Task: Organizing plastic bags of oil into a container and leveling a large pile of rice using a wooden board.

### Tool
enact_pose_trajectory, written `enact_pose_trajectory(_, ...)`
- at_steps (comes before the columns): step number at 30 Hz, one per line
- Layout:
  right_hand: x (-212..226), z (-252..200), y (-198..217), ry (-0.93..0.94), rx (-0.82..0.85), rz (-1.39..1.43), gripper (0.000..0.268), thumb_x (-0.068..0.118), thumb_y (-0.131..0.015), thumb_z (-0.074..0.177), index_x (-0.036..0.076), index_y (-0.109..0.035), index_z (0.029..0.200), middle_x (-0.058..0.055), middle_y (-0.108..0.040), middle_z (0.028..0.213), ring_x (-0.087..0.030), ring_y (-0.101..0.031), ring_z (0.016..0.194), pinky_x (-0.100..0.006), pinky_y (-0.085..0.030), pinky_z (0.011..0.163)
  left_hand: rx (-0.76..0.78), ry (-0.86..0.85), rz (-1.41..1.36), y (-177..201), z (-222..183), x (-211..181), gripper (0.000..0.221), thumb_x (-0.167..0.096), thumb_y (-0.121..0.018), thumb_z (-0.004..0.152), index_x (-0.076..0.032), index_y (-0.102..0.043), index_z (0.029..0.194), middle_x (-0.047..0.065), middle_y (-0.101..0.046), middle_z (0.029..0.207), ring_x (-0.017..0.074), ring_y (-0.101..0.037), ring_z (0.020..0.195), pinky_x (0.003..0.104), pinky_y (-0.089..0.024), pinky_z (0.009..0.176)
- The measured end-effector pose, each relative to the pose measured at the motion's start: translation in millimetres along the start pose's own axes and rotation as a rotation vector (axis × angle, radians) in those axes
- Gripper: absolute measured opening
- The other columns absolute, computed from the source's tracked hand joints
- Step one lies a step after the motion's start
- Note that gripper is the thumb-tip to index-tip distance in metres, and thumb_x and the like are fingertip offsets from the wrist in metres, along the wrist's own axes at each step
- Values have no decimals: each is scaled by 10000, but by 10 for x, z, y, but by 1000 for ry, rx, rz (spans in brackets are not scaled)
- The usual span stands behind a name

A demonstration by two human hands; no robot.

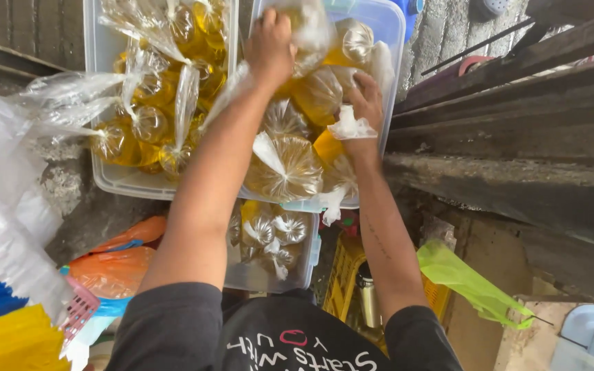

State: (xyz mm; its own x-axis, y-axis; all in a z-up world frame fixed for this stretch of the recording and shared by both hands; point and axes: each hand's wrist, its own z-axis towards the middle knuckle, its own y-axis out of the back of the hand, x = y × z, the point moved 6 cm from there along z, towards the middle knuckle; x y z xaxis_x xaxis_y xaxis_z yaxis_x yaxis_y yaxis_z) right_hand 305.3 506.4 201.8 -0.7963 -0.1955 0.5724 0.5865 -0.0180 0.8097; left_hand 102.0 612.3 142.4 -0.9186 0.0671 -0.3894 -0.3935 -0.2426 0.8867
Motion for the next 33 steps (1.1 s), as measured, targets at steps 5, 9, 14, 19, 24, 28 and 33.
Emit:
enact_pose_trajectory(5,-92,212,75,-496,-15,548,358,125,-621,851,105,-690,1202,-55,-587,1320,-137,-689,933,-232,-566,674,185,63,-26,-121,-106,-47,291,-83,-688,935,-6,-561,1186,203,-598,1204,410,-598,1110,505,-615,758)
enact_pose_trajectory(9,164,332,239,-79,-49,717,417,-83,-586,946,27,-311,1239,-94,-542,1090,-149,-561,838,-193,-504,614,-54,-23,-111,359,-23,-379,196,75,-642,900,-6,-547,1051,193,-593,1203,352,-609,1085,372,-631,852)
enact_pose_trajectory(14,-179,96,-234,39,-116,447,433,210,-633,958,30,-586,1349,-194,-510,1381,-346,-522,1308,-480,-443,1136,148,-348,-392,114,329,-1284,308,200,-390,828,-71,-507,739,51,-525,707,192,-475,615,272,-432,475)
enact_pose_trajectory(19,-576,141,-478,178,-172,721,658,268,-779,912,116,-474,1475,-114,-529,1458,-234,-527,1353,-433,-431,1166,947,-321,221,-1000,537,-1730,352,-161,-789,853,-184,-715,1196,139,-621,1392,353,-291,1448,641,-224,1148)
enact_pose_trajectory(24,-280,118,-173,299,-57,440,395,151,-605,909,75,-617,1296,-132,-578,1322,-312,-541,1267,-455,-437,1112,706,-447,469,-1459,601,-1555,234,-307,-721,871,-218,-773,1080,61,-729,1149,338,-457,1277,573,-358,994)
enact_pose_trajectory(28,-524,84,-315,316,-260,221,98,137,-704,871,80,-635,832,-223,-566,1355,-432,-579,1204,-497,-503,974,154,-481,41,-1063,662,-1293,351,189,-673,754,-150,-616,681,32,-599,647,207,-596,545,359,-509,442)
enact_pose_trajectory(33,-818,-49,-548,-21,-144,689,622,-10,-642,887,56,-417,1463,-118,-555,1318,-202,-609,1158,-307,-519,1040,258,-393,-49,-1083,359,-1232,290,152,-646,780,-133,-601,748,77,-609,709,275,-603,610,413,-489,485)
